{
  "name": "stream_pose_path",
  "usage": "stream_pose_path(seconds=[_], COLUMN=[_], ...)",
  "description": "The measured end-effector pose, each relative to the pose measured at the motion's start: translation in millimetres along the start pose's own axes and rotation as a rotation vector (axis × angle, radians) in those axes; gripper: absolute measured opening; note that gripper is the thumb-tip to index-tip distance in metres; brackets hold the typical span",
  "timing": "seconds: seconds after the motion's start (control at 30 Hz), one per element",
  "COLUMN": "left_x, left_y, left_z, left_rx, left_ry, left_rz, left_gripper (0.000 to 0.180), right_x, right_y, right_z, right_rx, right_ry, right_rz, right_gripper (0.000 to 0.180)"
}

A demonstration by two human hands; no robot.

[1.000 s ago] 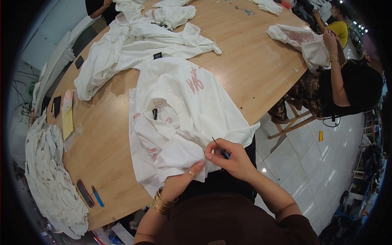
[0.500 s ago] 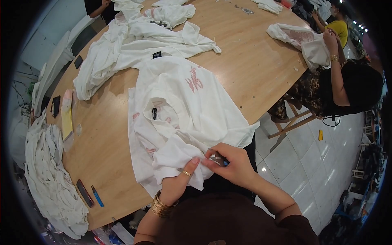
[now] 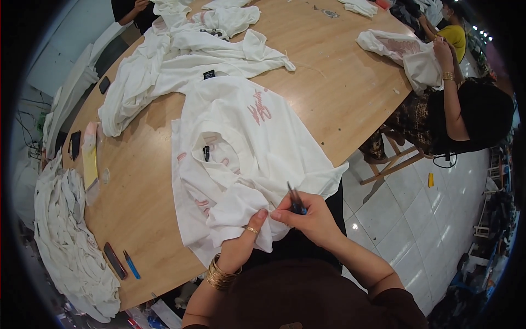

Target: Trimming excess loose threads from white t-shirts using small snips.

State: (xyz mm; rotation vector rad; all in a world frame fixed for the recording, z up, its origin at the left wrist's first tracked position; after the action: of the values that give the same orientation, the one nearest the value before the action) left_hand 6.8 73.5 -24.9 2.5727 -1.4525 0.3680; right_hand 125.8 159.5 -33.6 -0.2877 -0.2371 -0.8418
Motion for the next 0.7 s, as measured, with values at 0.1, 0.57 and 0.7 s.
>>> stream_pose_path(seconds=[0.1, 0.57, 0.7], left_x=[-3.1, -7.4, -6.7], left_y=[5.1, 16.6, 15.9], left_z=[6.1, 20.2, 18.4], left_rx=[0.021, 0.149, 0.167], left_ry=[-0.014, 0.016, 0.039], left_rz=[-0.051, -0.094, -0.152], left_gripper=[0.022, 0.029, 0.032], right_x=[0.2, 11.1, -3.8], right_y=[7.6, 117.1, 61.8], right_z=[2.2, 57.1, 36.0], right_rx=[-0.097, -0.261, 0.365], right_ry=[-0.071, 0.494, 0.154], right_rz=[-0.044, -0.768, -0.158], right_gripper=[0.017, 0.009, 0.009])
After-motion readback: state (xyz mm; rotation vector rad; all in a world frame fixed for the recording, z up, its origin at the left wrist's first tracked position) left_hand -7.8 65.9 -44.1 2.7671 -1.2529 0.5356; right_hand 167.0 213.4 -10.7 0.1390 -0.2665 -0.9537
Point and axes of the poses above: each hand's wrist, its own x-axis away from the middle knuckle, its own y-axis out of the back of the hand, z = x × y, the point moved 5 cm from there along -x, towards the middle knuckle, and after that the axes turned 3 degrees about -z, right-handed, at the moved point
